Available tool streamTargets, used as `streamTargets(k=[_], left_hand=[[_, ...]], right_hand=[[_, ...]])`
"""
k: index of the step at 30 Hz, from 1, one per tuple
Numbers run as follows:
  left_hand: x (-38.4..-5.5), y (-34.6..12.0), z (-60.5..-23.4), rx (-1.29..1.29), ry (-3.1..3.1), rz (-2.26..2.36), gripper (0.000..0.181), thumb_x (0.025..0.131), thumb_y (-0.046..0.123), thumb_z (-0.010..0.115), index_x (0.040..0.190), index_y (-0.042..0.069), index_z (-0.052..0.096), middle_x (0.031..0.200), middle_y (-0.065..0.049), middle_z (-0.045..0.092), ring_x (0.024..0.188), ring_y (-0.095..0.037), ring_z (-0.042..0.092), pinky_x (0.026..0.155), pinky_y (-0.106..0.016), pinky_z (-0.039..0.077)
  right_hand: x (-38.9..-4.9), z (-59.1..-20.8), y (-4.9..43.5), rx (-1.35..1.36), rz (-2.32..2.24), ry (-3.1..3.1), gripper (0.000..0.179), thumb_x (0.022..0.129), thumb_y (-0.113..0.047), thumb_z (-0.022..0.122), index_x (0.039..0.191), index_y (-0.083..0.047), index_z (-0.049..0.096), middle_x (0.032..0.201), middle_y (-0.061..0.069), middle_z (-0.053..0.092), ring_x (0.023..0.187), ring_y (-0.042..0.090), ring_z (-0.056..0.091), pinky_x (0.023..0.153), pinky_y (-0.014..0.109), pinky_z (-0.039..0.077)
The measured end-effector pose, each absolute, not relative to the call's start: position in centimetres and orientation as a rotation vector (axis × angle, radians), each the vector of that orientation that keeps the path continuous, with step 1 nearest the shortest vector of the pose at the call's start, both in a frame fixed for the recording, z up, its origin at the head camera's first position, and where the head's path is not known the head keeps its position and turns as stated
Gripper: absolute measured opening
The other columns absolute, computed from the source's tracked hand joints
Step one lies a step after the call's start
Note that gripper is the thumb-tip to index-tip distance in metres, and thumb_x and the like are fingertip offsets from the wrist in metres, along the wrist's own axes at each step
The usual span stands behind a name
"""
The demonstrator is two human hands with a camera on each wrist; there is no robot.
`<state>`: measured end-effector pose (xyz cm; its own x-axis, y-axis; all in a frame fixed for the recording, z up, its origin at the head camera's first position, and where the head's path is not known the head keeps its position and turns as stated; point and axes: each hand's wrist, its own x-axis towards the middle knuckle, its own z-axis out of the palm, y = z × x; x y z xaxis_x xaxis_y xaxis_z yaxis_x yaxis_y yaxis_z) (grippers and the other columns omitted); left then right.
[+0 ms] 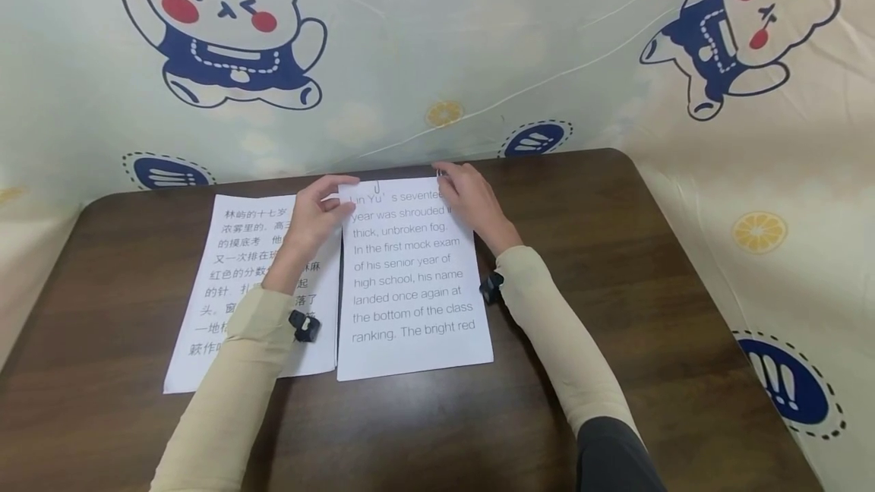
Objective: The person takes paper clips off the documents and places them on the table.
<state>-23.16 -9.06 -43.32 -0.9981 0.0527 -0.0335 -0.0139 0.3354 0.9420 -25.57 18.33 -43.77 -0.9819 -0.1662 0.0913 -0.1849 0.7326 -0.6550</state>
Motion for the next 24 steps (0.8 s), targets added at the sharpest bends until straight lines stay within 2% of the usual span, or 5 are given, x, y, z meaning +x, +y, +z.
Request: streamTargets(k=[4, 7, 12, 24], left_hand=[[-23.16, -9.08, -43.34, 0.031, 2.528, 1.772, 0.043, 0.094, 0.0, 0.063, 0.129, 0.024, 0.065, 0.134, -0.004, 0.061, 0.108, -0.024, 0.07, 0.091, -0.033, 0.057], [-23.17, -9.09, -43.29, 0.023, 2.526, 1.771, 0.043, 0.094, 0.0, 0.063, 0.129, 0.024, 0.065, 0.135, -0.003, 0.061, 0.109, -0.024, 0.069, 0.092, -0.034, 0.057], [-23.14, -9.15, -43.2, 0.007, 2.54, 1.755, 0.043, 0.094, 0.0, 0.064, 0.129, 0.025, 0.066, 0.14, -0.003, 0.059, 0.114, -0.025, 0.068, 0.098, -0.037, 0.056], [-22.98, -9.27, -43.37, 0.008, 2.544, 1.738, 0.042, 0.095, 0.002, 0.064, 0.128, 0.027, 0.066, 0.145, -0.003, 0.056, 0.12, -0.027, 0.065, 0.102, -0.039, 0.054]], right_hand=[[-25.52, -43.7, 18.14, 0.271, 1.186, -2.861, 0.04, 0.105, -0.024, 0.052, 0.145, -0.017, 0.054, 0.13, 0.013, 0.06, 0.11, 0.025, 0.058, 0.101, 0.041, 0.052], [-25.43, -43.65, 18.04, 0.254, 1.244, -2.826, 0.039, 0.104, -0.023, 0.053, 0.143, -0.016, 0.056, 0.137, 0.013, 0.06, 0.122, 0.027, 0.058, 0.111, 0.044, 0.048], [-25.34, -43.76, 18.03, 0.229, 1.331, -2.778, 0.036, 0.104, -0.023, 0.054, 0.139, -0.016, 0.059, 0.142, 0.01, 0.06, 0.135, 0.028, 0.056, 0.116, 0.045, 0.044], [-25.15, -44.23, 17.91, 0.073, 1.57, -2.663, 0.031, 0.103, -0.026, 0.055, 0.132, -0.017, 0.063, 0.136, 0.007, 0.063, 0.124, 0.023, 0.06, 0.113, 0.043, 0.046]])
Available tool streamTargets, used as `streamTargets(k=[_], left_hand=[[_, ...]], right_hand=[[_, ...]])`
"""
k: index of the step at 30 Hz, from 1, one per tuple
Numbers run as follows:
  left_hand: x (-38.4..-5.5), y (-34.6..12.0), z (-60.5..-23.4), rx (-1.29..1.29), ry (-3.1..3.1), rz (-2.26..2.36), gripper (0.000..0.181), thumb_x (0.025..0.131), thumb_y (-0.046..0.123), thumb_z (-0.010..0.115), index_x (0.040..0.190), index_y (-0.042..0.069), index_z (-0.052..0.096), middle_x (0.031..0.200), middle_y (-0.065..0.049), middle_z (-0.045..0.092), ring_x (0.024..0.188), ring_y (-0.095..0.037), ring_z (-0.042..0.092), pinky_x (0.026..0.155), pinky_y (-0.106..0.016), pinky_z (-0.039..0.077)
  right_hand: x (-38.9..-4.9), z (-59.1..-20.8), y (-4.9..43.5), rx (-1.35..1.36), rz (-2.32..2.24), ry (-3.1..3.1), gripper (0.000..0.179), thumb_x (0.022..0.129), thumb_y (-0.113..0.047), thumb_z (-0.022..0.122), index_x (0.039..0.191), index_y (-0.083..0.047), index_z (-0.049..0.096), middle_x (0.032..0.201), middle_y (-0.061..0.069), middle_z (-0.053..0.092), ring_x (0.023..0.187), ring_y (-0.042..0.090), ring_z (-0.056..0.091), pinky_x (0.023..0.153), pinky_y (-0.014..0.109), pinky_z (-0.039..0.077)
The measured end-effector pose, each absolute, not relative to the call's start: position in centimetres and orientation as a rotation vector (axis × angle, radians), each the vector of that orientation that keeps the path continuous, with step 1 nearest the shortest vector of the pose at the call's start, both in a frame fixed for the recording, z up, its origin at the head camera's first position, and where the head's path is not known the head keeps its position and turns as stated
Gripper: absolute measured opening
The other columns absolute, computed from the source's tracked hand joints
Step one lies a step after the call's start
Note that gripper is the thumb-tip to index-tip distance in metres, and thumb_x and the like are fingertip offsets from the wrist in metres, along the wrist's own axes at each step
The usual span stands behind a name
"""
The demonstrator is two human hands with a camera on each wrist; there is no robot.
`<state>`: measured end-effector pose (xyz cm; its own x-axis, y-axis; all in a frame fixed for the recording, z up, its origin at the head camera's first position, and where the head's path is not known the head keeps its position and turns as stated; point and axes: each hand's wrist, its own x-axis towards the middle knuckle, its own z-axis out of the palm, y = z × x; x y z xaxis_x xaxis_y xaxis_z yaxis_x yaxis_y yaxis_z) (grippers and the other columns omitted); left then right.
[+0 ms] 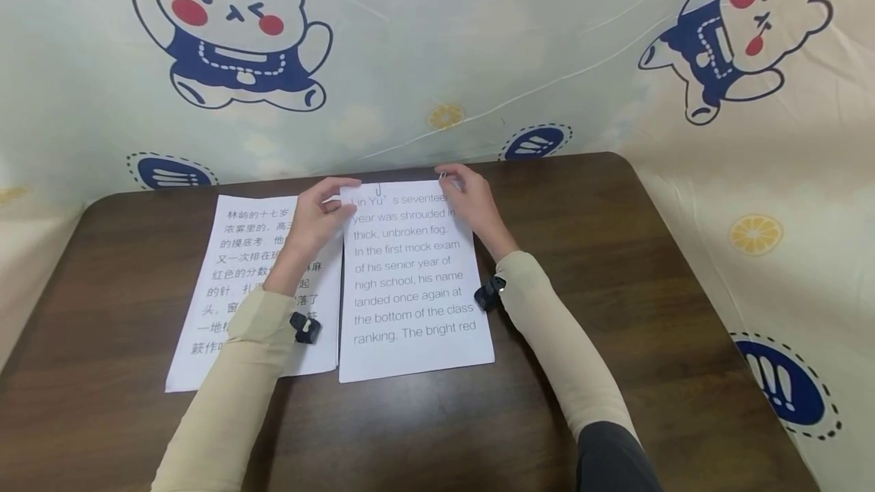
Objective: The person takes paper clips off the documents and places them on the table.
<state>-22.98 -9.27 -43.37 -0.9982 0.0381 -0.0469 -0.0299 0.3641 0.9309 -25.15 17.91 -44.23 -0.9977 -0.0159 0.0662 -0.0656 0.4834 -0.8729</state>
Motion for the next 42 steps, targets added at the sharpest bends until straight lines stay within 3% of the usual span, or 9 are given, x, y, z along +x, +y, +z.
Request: streamTargets(k=[8, 16, 23, 29, 37, 42], left_hand=[[-22.8, -9.3, -43.2, -0.005, 2.539, 1.77, 0.043, 0.093, -0.001, 0.064, 0.127, 0.025, 0.067, 0.142, -0.003, 0.058, 0.119, -0.027, 0.065, 0.102, -0.039, 0.054], [-22.9, -9.4, -43.2, -0.009, 2.546, 1.775, 0.043, 0.093, -0.002, 0.064, 0.128, 0.024, 0.067, 0.143, -0.004, 0.058, 0.122, -0.028, 0.064, 0.104, -0.039, 0.054], [-23.0, -9.2, -43.3, -0.009, 2.546, 1.764, 0.044, 0.094, -0.002, 0.063, 0.129, 0.024, 0.066, 0.143, -0.004, 0.058, 0.123, -0.027, 0.064, 0.105, -0.038, 0.053], [-23.1, -9.0, -43.4, -0.014, 2.556, 1.759, 0.043, 0.094, -0.001, 0.063, 0.128, 0.024, 0.066, 0.14, -0.003, 0.059, 0.119, -0.025, 0.065, 0.102, -0.038, 0.054], [-23.1, -8.9, -43.4, -0.013, 2.555, 1.761, 0.044, 0.094, -0.001, 0.063, 0.129, 0.025, 0.066, 0.138, -0.004, 0.06, 0.111, -0.025, 0.069, 0.092, -0.031, 0.057], [-23.0, -9.0, -43.5, -0.011, 2.541, 1.784, 0.044, 0.094, -0.003, 0.063, 0.129, 0.023, 0.066, 0.138, -0.003, 0.061, 0.11, -0.024, 0.068, 0.088, -0.026, 0.056]], right_hand=[[-25.3, -44.0, 18.1, -0.094, 1.848, -2.451, 0.03, 0.102, -0.022, 0.055, 0.13, -0.016, 0.065, 0.119, 0.01, 0.069, 0.102, 0.02, 0.064, 0.091, 0.028, 0.051], [-25.3, -43.8, 19.6, -0.031, 1.839, -2.377, 0.029, 0.102, -0.024, 0.058, 0.131, -0.018, 0.063, 0.112, 0.012, 0.071, 0.104, 0.019, 0.065, 0.103, 0.034, 0.051], [-25.1, -43.8, 20.9, -0.007, 1.81, -2.339, 0.033, 0.101, -0.02, 0.059, 0.132, -0.009, 0.055, 0.109, 0.015, 0.072, 0.108, 0.018, 0.063, 0.111, 0.033, 0.046], [-24.9, -44.0, 22.2, -0.011, 1.804, -2.342, 0.029, 0.101, -0.021, 0.06, 0.127, -0.007, 0.057, 0.11, 0.015, 0.072, 0.105, 0.018, 0.066, 0.104, 0.029, 0.049], [-24.7, -43.7, 23.5, -0.035, 1.829, -2.33, 0.032, 0.1, -0.021, 0.062, 0.127, -0.004, 0.06, 0.103, 0.008, 0.075, 0.101, 0.013, 0.068, 0.105, 0.031, 0.05], [-24.3, -43.6, 24.7, -0.063, 1.787, -2.39, 0.029, 0.098, -0.02, 0.066, 0.123, -0.005, 0.064, 0.1, 0.003, 0.075, 0.104, 0.024, 0.069, 0.099, 0.026, 0.052]])
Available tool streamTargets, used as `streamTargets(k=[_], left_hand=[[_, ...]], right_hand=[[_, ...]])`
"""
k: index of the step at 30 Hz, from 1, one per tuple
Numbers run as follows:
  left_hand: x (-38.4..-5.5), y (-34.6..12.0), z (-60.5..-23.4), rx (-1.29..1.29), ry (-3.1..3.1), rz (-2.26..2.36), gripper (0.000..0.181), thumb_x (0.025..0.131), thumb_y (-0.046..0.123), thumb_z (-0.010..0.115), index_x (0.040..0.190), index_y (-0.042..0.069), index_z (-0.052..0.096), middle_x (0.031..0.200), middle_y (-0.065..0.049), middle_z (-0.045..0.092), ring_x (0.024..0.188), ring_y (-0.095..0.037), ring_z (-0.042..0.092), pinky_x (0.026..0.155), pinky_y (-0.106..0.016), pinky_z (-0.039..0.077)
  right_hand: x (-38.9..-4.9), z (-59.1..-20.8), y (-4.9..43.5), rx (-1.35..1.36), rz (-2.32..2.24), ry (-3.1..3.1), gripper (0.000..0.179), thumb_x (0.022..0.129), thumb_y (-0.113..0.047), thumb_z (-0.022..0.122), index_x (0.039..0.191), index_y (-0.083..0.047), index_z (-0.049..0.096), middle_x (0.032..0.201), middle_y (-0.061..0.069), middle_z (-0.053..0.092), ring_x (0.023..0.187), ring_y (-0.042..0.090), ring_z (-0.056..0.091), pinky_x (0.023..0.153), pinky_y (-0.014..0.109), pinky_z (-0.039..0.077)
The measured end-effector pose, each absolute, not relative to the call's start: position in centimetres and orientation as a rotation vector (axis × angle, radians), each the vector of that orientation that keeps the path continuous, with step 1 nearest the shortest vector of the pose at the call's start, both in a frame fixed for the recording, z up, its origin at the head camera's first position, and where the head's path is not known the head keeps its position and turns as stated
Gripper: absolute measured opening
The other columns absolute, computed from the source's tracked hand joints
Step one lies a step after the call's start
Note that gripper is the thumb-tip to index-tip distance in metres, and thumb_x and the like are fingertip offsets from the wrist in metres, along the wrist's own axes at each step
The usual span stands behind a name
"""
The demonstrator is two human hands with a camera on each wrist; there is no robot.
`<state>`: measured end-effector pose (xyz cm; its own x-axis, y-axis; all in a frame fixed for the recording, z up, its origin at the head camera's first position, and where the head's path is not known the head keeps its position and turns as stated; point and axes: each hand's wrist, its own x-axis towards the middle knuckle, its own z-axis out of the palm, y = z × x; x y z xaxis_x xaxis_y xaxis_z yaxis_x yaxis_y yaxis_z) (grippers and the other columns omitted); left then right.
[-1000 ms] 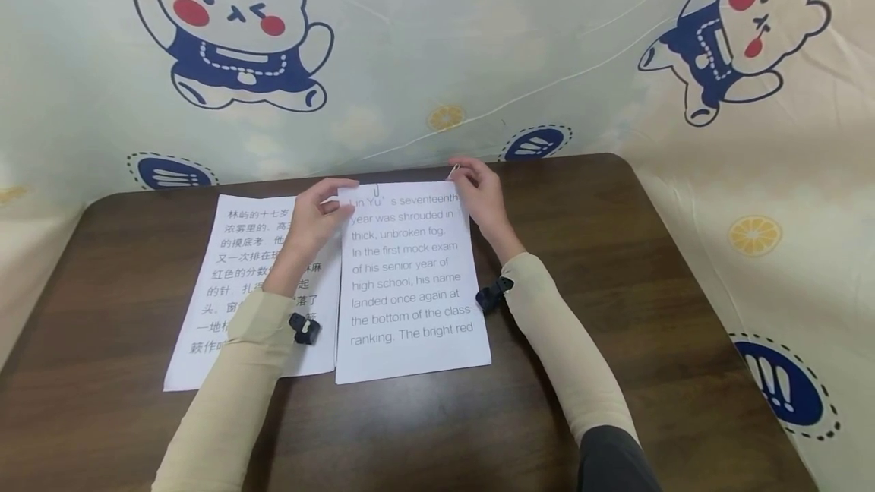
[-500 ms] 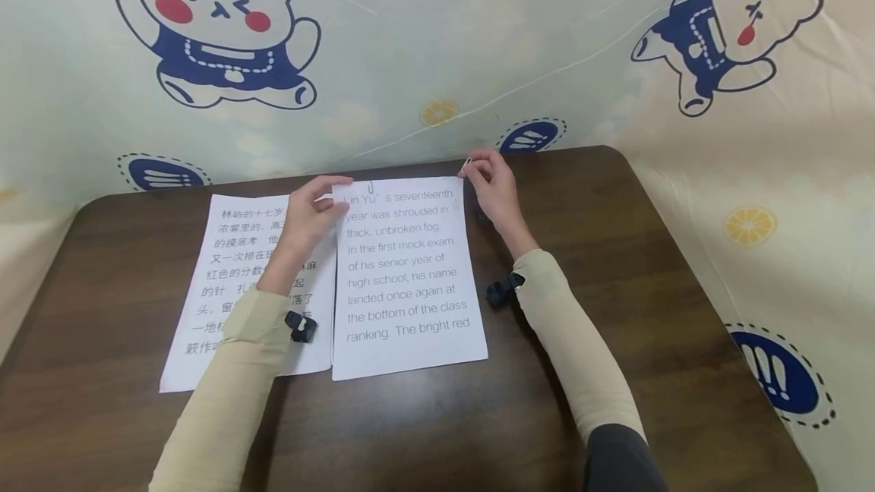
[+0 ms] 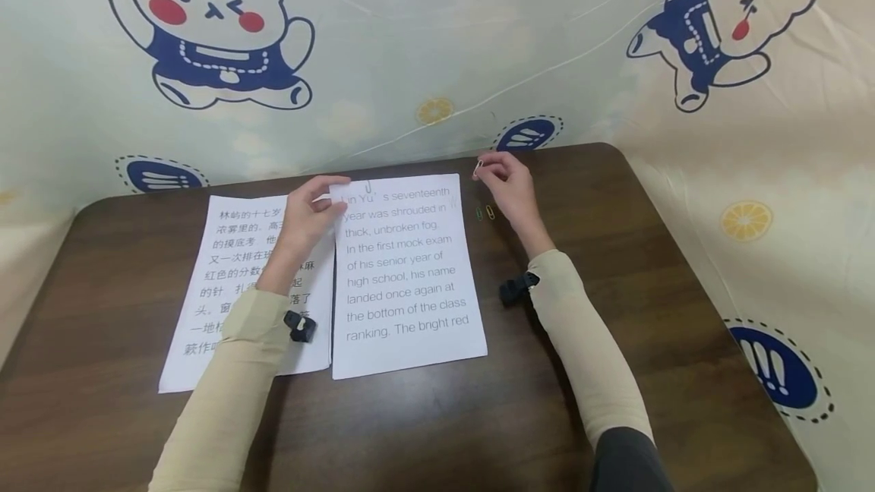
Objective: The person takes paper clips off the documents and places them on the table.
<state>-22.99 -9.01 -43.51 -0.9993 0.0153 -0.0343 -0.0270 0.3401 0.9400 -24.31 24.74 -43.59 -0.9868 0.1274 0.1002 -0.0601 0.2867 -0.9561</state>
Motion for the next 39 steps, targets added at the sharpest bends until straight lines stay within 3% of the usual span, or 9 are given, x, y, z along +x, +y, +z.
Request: streamTargets(k=[4, 11, 17, 24, 39], left_hand=[[-23.0, -9.0, -43.5, -0.035, 2.543, 1.763, 0.044, 0.094, -0.002, 0.063, 0.13, 0.024, 0.065, 0.139, -0.003, 0.06, 0.113, -0.024, 0.068, 0.093, -0.03, 0.056], [-23.0, -8.8, -43.5, -0.035, 2.554, 1.731, 0.043, 0.095, 0.0, 0.063, 0.131, 0.025, 0.064, 0.143, -0.003, 0.058, 0.115, -0.025, 0.068, 0.095, -0.034, 0.057], [-22.9, -8.8, -43.4, -0.042, 2.55, 1.739, 0.043, 0.095, 0.0, 0.063, 0.13, 0.025, 0.065, 0.14, -0.003, 0.059, 0.114, -0.024, 0.068, 0.094, -0.032, 0.056], [-23.0, -8.8, -43.4, -0.04, 2.534, 1.747, 0.044, 0.095, 0.0, 0.062, 0.131, 0.025, 0.065, 0.138, -0.003, 0.06, 0.112, -0.023, 0.068, 0.093, -0.031, 0.055], [-23.0, -8.7, -43.6, -0.031, 2.555, 1.73, 0.044, 0.095, 0.001, 0.062, 0.131, 0.026, 0.064, 0.141, -0.002, 0.059, 0.111, -0.023, 0.067, 0.093, -0.03, 0.055]], right_hand=[[-24.0, -43.6, 25.9, -0.083, 1.744, -2.473, 0.031, 0.098, -0.023, 0.066, 0.123, -0.005, 0.065, 0.103, 0.007, 0.074, 0.109, 0.031, 0.067, 0.097, 0.029, 0.052], [-23.7, -43.4, 27.4, -0.124, 1.59, -2.693, 0.029, 0.1, -0.024, 0.062, 0.124, -0.009, 0.066, 0.115, 0.015, 0.071, 0.107, 0.03, 0.067, 0.103, 0.043, 0.054], [-23.7, -43.4, 28.3, -0.128, 1.414, -2.912, 0.027, 0.099, -0.02, 0.062, 0.123, -0.008, 0.067, 0.114, 0.019, 0.071, 0.101, 0.031, 0.064, 0.095, 0.042, 0.054], [-23.5, -42.9, 29.0, -0.162, 1.327, -3.048, 0.027, 0.1, -0.021, 0.061, 0.123, -0.008, 0.067, 0.117, 0.018, 0.069, 0.103, 0.032, 0.062, 0.097, 0.048, 0.053], [-23.3, -43.1, 29.3, -0.122, 1.182, -3.145, 0.023, 0.099, -0.02, 0.062, 0.117, -0.007, 0.069, 0.113, 0.019, 0.069, 0.1, 0.032, 0.061, 0.096, 0.047, 0.055]])
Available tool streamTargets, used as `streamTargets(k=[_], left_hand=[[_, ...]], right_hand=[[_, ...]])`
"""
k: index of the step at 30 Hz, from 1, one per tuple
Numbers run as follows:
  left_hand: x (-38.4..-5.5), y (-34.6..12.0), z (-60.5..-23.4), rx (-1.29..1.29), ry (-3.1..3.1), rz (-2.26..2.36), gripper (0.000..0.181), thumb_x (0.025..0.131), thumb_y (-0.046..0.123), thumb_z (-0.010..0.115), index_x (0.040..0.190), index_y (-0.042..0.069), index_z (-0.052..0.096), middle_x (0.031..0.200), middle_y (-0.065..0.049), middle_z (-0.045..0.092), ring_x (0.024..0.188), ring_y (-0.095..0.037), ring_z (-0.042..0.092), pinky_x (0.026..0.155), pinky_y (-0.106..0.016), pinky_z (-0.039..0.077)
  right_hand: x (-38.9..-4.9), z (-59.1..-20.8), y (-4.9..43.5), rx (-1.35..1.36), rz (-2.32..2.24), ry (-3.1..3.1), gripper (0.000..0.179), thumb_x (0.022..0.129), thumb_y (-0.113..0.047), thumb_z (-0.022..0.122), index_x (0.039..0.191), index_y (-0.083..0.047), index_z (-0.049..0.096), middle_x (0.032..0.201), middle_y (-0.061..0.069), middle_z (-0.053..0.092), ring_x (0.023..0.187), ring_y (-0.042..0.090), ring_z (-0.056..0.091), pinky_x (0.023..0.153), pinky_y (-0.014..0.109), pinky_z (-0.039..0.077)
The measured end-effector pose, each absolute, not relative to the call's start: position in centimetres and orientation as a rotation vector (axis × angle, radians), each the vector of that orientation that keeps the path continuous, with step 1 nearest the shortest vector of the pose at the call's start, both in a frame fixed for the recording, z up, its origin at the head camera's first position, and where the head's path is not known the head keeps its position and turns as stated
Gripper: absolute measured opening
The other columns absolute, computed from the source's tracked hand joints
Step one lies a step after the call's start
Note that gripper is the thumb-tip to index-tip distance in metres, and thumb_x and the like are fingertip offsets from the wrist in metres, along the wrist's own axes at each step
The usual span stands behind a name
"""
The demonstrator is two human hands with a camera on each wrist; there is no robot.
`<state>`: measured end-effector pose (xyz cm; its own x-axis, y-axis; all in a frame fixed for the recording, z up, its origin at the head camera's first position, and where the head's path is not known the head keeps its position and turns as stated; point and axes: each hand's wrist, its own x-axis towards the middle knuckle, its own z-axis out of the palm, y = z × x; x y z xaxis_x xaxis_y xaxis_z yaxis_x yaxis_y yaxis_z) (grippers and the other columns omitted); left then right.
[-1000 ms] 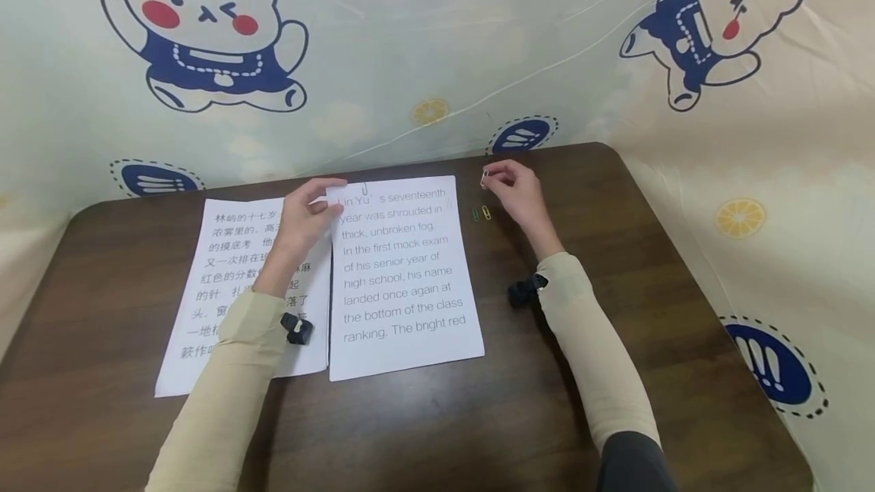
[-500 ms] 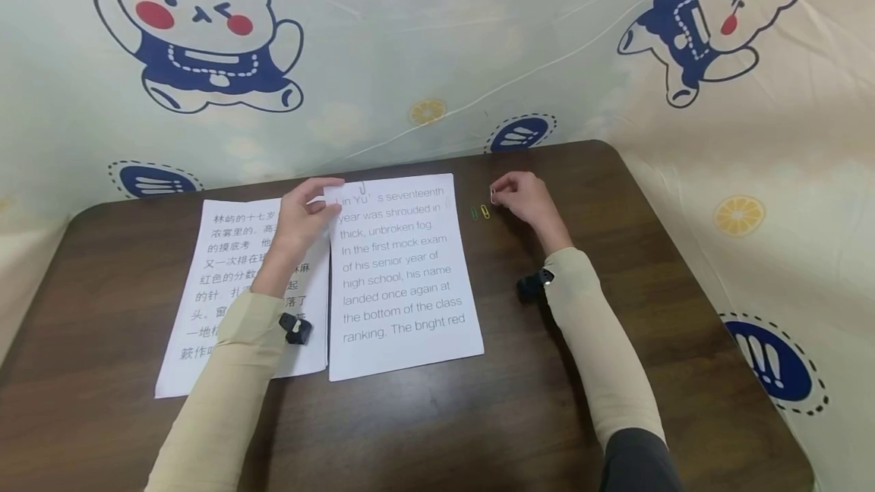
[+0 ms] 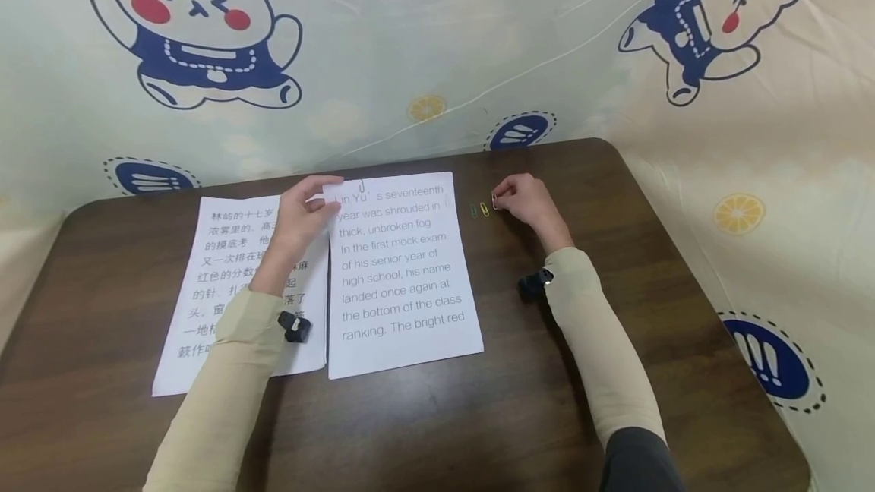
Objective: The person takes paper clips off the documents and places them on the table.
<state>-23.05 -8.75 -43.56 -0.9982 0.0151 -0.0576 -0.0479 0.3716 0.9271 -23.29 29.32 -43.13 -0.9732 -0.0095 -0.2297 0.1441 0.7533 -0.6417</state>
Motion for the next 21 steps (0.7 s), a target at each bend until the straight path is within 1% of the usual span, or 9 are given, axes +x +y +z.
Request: streamTargets(k=[4, 12, 16, 21], left_hand=[[-23.08, -8.62, -43.53, -0.029, 2.557, 1.726, 0.044, 0.095, 0.0, 0.063, 0.13, 0.026, 0.065, 0.141, -0.002, 0.059, 0.113, -0.024, 0.068, 0.095, -0.034, 0.056], [-23.05, -8.51, -43.48, -0.011, 2.564, 1.725, 0.043, 0.095, 0.001, 0.062, 0.131, 0.025, 0.064, 0.141, -0.003, 0.059, 0.11, -0.024, 0.068, 0.092, -0.03, 0.054], [-23.02, -8.53, -43.51, -0.024, 2.561, 1.717, 0.043, 0.096, 0.001, 0.062, 0.131, 0.026, 0.064, 0.141, -0.002, 0.059, 0.111, -0.024, 0.068, 0.093, -0.03, 0.055], [-23.03, -8.56, -43.5, -0.024, 2.555, 1.724, 0.043, 0.096, 0.002, 0.062, 0.131, 0.026, 0.064, 0.141, -0.002, 0.059, 0.11, -0.023, 0.068, 0.093, -0.031, 0.055]], right_hand=[[-23.27, -43.29, 29.3, 0.084, -1.001, 2.754, 0.022, 0.099, -0.018, 0.062, 0.116, -0.006, 0.069, 0.113, 0.019, 0.069, 0.099, 0.032, 0.061, 0.095, 0.047, 0.055], [-23.41, -43.69, 29.2, 0.073, -0.975, 2.768, 0.022, 0.099, -0.015, 0.061, 0.118, -0.006, 0.068, 0.114, 0.019, 0.067, 0.1, 0.032, 0.059, 0.095, 0.046, 0.055], [-23.42, -43.7, 29.27, 0.082, -0.984, 2.753, 0.023, 0.098, -0.017, 0.062, 0.119, -0.006, 0.067, 0.115, 0.018, 0.067, 0.101, 0.032, 0.059, 0.096, 0.046, 0.055], [-23.41, -43.38, 29.57, 0.081, -0.999, 2.752, 0.025, 0.099, -0.018, 0.061, 0.119, -0.005, 0.067, 0.116, 0.019, 0.066, 0.102, 0.032, 0.059, 0.094, 0.046, 0.053]])
